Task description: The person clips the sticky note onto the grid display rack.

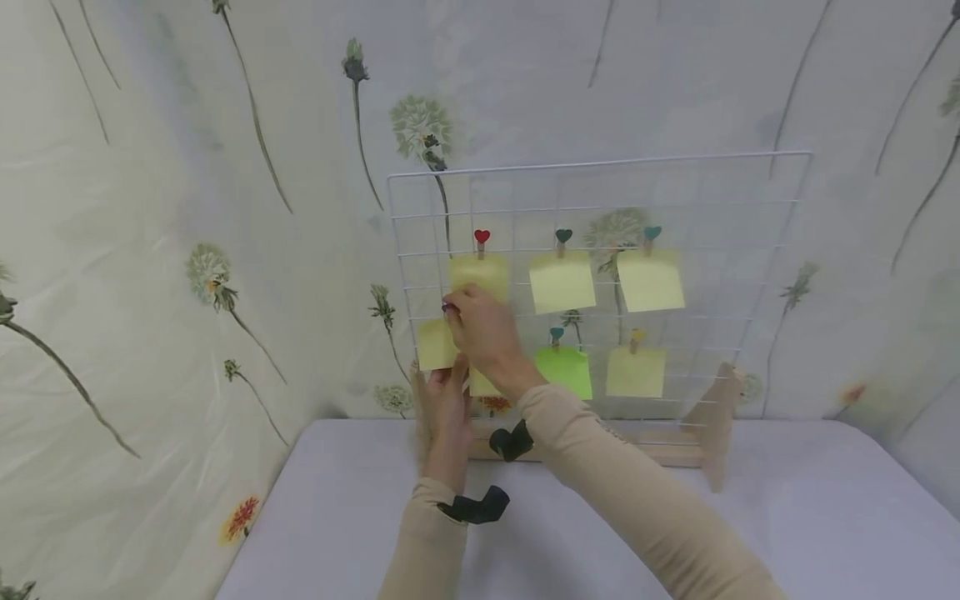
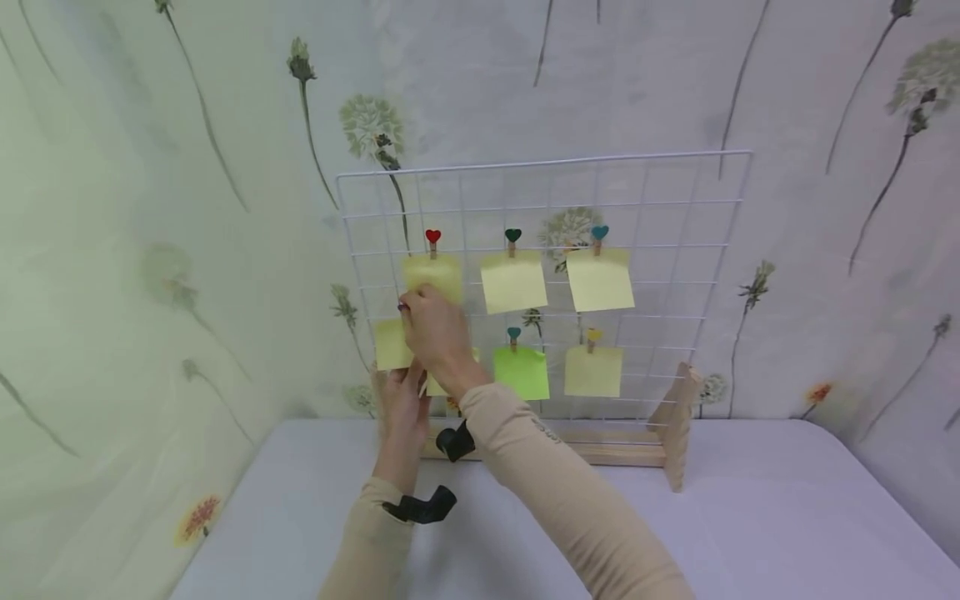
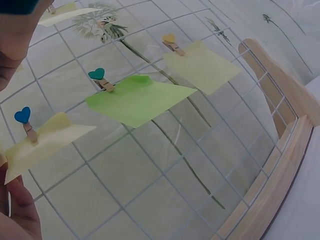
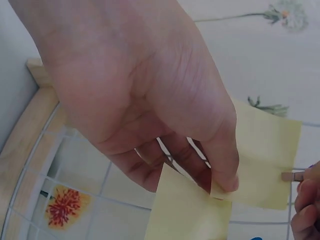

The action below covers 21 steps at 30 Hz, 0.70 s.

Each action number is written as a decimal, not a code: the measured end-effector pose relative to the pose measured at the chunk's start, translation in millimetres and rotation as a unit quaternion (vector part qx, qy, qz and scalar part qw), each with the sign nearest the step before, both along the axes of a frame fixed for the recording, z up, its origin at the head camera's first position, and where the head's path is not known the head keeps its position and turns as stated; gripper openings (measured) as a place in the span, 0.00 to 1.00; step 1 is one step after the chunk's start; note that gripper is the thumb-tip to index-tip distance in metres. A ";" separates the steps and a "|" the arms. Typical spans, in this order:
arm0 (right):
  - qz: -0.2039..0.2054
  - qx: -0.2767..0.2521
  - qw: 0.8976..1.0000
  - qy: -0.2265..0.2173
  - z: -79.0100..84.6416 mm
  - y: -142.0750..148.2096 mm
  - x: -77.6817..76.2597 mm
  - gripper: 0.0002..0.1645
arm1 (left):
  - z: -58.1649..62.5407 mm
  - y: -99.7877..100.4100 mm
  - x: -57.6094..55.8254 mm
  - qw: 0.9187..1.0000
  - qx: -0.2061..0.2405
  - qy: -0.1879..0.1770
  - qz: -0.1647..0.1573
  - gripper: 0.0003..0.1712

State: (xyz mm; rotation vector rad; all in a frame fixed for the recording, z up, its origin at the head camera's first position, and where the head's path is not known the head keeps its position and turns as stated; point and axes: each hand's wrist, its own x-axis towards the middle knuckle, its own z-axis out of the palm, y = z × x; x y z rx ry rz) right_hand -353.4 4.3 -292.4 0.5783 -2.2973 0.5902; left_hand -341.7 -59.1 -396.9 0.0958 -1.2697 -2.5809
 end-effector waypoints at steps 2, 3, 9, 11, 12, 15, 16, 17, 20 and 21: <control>-0.001 -0.003 1.000 0.000 -1.3 0.9 0.2 0.12 | -0.7 0.4 -0.9 1.000 0.001 0.001 -0.003 0.21; 0.001 -0.006 1.000 0.000 -1.9 1.6 0.3 0.13 | -1.0 0.7 -1.3 1.000 0.000 0.002 -0.002 0.20; 0.012 -0.010 1.000 -0.016 -8.2 9.0 4.3 0.21 | -3.1 2.2 -3.2 1.000 -0.005 0.018 0.009 0.17; 0.015 -0.014 0.999 -0.025 -11.3 12.3 7.3 0.23 | -4.5 2.7 -3.4 1.000 -0.004 0.021 0.010 0.17; 0.018 -0.015 0.999 -0.028 -13.2 14.2 8.7 0.22 | -5.1 3.0 -3.5 1.000 -0.003 0.018 0.009 0.16; 0.029 -0.022 0.999 -0.027 -19.2 20.6 14.5 0.21 | -6.7 3.7 -3.8 1.000 -0.007 0.007 0.009 0.15; 0.035 -0.025 0.999 -0.023 -21.8 23.2 16.5 0.20 | -7.2 3.6 -3.7 1.000 -0.011 0.002 0.009 0.14; 0.041 -0.026 0.999 -0.019 -24.4 25.8 18.9 0.19 | -7.9 3.2 -3.8 1.000 -0.015 -0.005 0.009 0.12; 0.057 -0.037 0.998 -0.011 -33.2 33.8 25.6 0.16 | -9.3 1.0 -5.3 0.999 -0.028 -0.015 0.008 0.09; 0.058 -0.041 0.997 -0.013 -36.3 35.8 27.4 0.15 | -9.7 -0.9 -6.3 0.999 -0.033 -0.016 0.006 0.09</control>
